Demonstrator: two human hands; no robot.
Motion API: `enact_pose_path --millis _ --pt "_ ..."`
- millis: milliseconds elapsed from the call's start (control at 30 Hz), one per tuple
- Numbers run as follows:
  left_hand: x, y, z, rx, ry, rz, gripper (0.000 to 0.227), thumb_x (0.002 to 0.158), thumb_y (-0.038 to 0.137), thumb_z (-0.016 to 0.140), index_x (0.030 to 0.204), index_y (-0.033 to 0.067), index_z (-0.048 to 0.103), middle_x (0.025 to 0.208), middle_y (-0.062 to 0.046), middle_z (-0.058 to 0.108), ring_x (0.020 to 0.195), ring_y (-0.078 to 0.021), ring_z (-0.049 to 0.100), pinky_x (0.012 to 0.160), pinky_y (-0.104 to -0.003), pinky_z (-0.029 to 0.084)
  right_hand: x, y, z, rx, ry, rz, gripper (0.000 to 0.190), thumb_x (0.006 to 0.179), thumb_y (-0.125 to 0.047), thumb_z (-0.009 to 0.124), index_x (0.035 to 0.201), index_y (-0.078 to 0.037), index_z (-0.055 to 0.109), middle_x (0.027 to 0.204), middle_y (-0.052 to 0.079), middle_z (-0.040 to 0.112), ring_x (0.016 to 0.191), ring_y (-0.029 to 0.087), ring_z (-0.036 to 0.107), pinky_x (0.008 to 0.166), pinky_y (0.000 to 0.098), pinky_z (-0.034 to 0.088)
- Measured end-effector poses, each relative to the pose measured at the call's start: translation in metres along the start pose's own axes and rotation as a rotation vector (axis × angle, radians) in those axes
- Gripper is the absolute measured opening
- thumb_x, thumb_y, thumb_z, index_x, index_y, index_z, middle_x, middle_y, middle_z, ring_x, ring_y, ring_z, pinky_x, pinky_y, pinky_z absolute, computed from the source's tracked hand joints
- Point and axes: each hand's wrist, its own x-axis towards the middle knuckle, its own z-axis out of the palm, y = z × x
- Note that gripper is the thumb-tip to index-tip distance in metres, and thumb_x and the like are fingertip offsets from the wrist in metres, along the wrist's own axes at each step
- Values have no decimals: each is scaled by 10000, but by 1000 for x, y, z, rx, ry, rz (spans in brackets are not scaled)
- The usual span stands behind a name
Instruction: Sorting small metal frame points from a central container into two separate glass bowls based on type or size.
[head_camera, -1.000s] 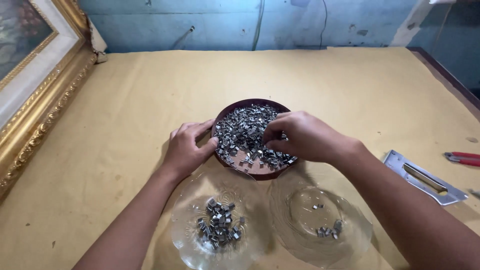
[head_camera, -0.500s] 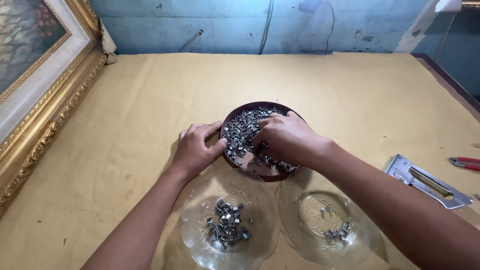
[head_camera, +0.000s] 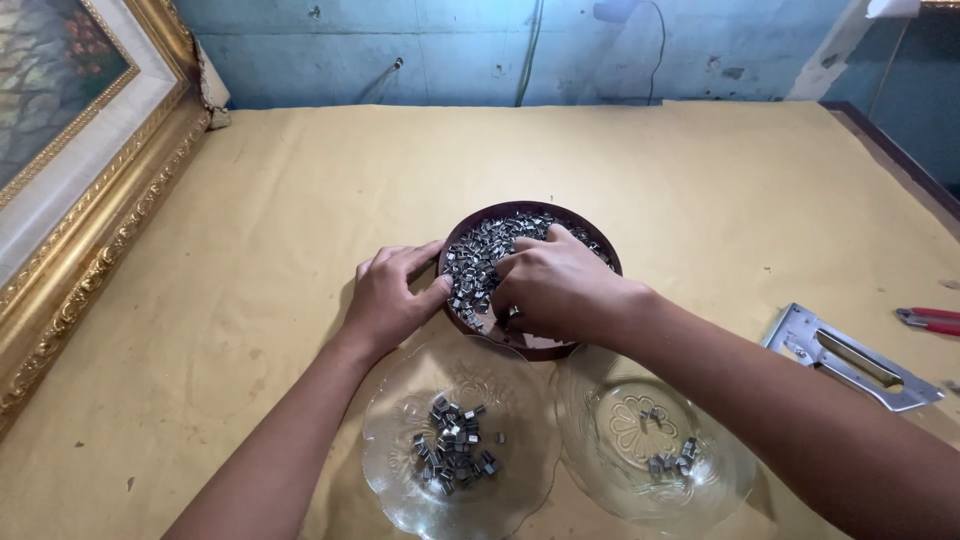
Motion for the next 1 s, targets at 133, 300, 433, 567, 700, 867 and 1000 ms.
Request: enact_pose_path --millis 133,300,433,567,700,867,1000 --pt "1 0 1 1 -4 6 545 763 471 471 1234 199 497 1117 -18 578 1143 -205 441 1010 -476 221 1 -1 2 -95 64 -61 84 670 -354 635 744 -329 664 687 -97 543 771 143 509 640 358 355" --pt "3 -9 7 -12 29 13 535 749 457 509 1231 226 500 1125 -1 572 1149 -204 434 1008 -452 227 -7 11 0 126 126 19 112 658 -394 621 731 -322 666 668 -95 558 738 149 531 648 334 354" --pt "4 -13 9 0 9 7 547 725 480 515 1231 270 497 1119 49 569 1151 -169 430 1015 -428 226 -29 32 -11 492 194 125 141 657 -326 655 708 -197 678 626 19 592 690 241 581 627 361 458" --pt "3 -7 6 -2 26 12 554 727 479 513 1236 260 501 1124 22 571 1145 -202 436 1011 -439 225 -65 39 -19 760 217 292 110 638 -202 656 695 -108 648 548 29 495 587 191 529 593 330 449" --pt "4 -8 6 5 43 2 547 726 468 521 1237 275 498 1111 41 570 1147 -186 430 1011 -416 222 -88 43 -40 876 -171 351 93 693 -188 630 654 -115 674 438 -12 393 472 111 432 526 242 418" --pt "3 -8 7 -5 37 -4 547 724 458 510 1240 278 495 1112 35 568 1150 -195 426 1014 -415 213 -94 34 -51 853 -418 395 178 754 -210 575 762 -102 716 469 20 444 517 124 435 542 250 408" --pt "3 -10 7 -14 33 -14 555 713 467 513 1238 289 493 1107 47 568 1156 -187 421 1019 -412 207 -95 33 -49 717 -570 427 245 804 -275 539 804 -85 693 551 64 553 558 148 461 570 260 414"
